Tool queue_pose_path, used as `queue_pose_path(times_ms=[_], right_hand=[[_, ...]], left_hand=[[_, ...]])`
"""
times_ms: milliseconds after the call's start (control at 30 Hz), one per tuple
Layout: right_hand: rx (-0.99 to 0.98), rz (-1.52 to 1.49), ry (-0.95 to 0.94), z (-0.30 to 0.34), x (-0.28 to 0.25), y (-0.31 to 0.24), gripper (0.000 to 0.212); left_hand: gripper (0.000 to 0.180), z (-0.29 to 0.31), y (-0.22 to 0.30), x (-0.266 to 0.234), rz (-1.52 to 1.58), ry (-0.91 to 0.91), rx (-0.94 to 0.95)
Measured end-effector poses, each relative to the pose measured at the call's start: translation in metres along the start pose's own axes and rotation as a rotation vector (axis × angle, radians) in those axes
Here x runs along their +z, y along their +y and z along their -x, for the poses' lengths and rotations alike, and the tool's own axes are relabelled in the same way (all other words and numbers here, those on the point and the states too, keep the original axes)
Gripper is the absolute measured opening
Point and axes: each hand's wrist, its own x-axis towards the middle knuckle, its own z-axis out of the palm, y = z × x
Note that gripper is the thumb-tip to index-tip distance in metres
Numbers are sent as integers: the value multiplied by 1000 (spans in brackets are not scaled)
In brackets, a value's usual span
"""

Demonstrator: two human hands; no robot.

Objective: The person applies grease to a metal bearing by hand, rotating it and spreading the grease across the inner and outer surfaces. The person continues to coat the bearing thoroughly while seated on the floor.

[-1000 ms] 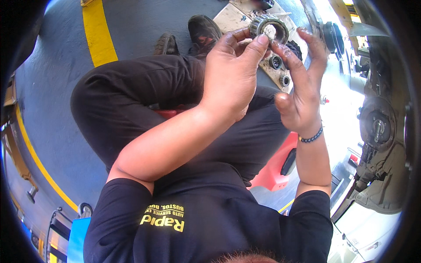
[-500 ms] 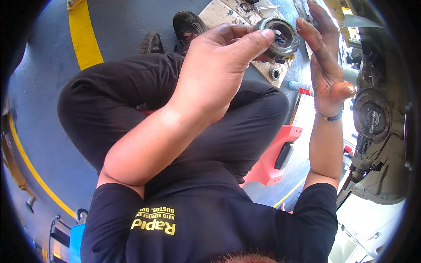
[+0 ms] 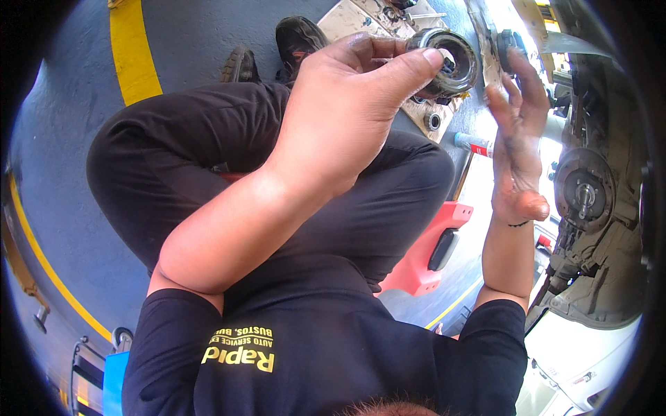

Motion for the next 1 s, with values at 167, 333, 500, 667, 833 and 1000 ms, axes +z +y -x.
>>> queue_pose_path(times_ms=[167, 333, 500, 667, 833, 1000], right_hand=[[-99, 174, -15, -29, -14, -5, 113], [-216, 384, -106, -43, -29, -13, 112], [-167, 378, -110, -34, -15, -25, 111], [6, -147, -61, -9, 13, -51, 115], [65, -542, -44, -19, -5, -32, 115], [210, -982, 252, 34, 19, 54, 44]], left_hand=[[29, 4, 6, -6, -233, -17, 26], [29, 2, 4, -3, -174, -93, 26], [29, 5, 1, -6, -137, -56, 59], [29, 4, 0, -2, -97, -22, 54], [27, -1, 14, -9, -98, -179, -71], [29, -7, 23, -15, -98, -384, -301]])
